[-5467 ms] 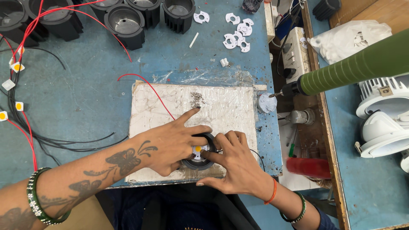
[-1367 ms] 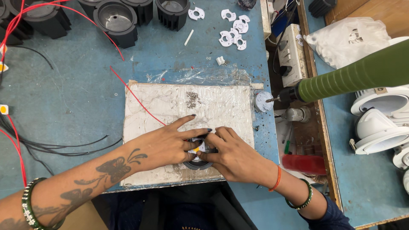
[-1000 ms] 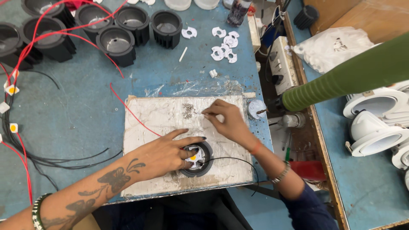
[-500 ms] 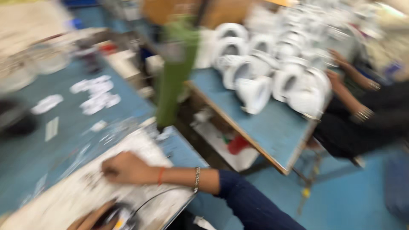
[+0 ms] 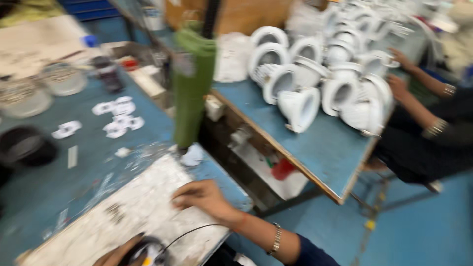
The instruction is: The person assembles LED light fixtures by placing LED modules into black housings, securing them with white plastic clips, and fastening screws using a green power drill. The person repeats this process for multiple units on a cluttered workbench.
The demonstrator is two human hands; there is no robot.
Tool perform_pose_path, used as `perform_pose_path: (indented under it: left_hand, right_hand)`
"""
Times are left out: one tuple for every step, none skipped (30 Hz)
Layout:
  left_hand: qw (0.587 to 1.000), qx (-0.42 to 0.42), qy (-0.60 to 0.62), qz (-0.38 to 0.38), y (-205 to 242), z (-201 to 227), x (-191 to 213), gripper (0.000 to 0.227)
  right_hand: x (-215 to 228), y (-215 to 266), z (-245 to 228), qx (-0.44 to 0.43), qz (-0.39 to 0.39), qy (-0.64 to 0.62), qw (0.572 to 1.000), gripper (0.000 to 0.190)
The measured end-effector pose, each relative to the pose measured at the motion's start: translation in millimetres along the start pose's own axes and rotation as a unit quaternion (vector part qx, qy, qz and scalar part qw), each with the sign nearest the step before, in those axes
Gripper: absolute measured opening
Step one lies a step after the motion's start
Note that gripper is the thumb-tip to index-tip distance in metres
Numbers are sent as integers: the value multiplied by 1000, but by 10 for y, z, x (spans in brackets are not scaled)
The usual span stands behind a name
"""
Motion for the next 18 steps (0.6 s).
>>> perform_pose_path:
  left_hand:
    - [1000, -18, -6, 16, 3, -5, 10, 30]
    - [999, -36, -10, 36, -11, 30, 60, 30]
    - [998, -36, -12, 42, -39, 57, 131, 30]
    - [999, -23, -4, 27, -76, 103, 188, 30]
    - [1000, -9, 4, 10, -91, 178, 266, 30]
    - [999, 16, 26, -26, -142, 210, 344, 31]
    - [998, 35, 35, -37, -184, 272, 437, 31]
    - [996, 51, 44, -50, -229, 317, 527, 32]
    - [994, 67, 53, -62, -271, 364, 600, 33]
    - [994, 73, 61, -56, -314, 402, 669, 34]
    - [993, 79, 69, -49, -344, 432, 723, 36]
    - [993, 83, 78, -43, -362, 450, 763, 38]
    - [994, 80, 69, -41, -365, 465, 789, 37]
    - [995, 76, 61, -39, -369, 474, 798, 36]
    - [995, 71, 53, -37, -367, 475, 799, 36]
    - [996, 59, 47, -39, -376, 470, 788, 35]
    - [997, 48, 41, -41, -378, 463, 777, 34]
    - [998, 36, 36, -43, -379, 461, 761, 33]
  right_hand:
    - [60, 35, -6, 5, 22, -21, 1000, 17]
    - [138, 72, -17, 9, 45, -40, 998, 15]
    - [211, 80, -36, 34, 78, -9, 996, 15]
    - [292, 79, -43, 59, 114, 23, 991, 14]
    - [355, 54, -40, 74, 128, 27, 989, 15]
    - [415, 27, -49, 91, 148, 31, 984, 15]
    - [449, -15, -55, 107, 168, 35, 979, 15]
    - [467, -68, -73, 129, 170, 32, 976, 17]
    - [486, -126, -104, 151, 172, 30, 973, 19]
    - [489, -178, -140, 173, 177, 27, 968, 21]
    - [471, -229, -167, 176, 174, 43, 968, 24]
    - [458, -261, -202, 180, 174, 59, 966, 27]
    - [437, -287, -238, 183, 173, 75, 965, 30]
    - [402, -308, -272, 193, 166, 75, 964, 30]
    - [358, -329, -301, 202, 159, 76, 963, 29]
    - [329, -334, -331, 211, 153, 78, 962, 29]
    - [297, -346, -357, 218, 150, 98, 959, 24]
    - [265, -358, -378, 225, 148, 118, 956, 20]
Point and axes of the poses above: each hand's wrist, its own y-axis away from the middle knuckle, its own x-axis out of the back of the hand, z = x × y, the point moved 4 cm from there along -y, towards the middle knuckle, and after that the axes turned 5 degrees about y, right-handed, at the moved point
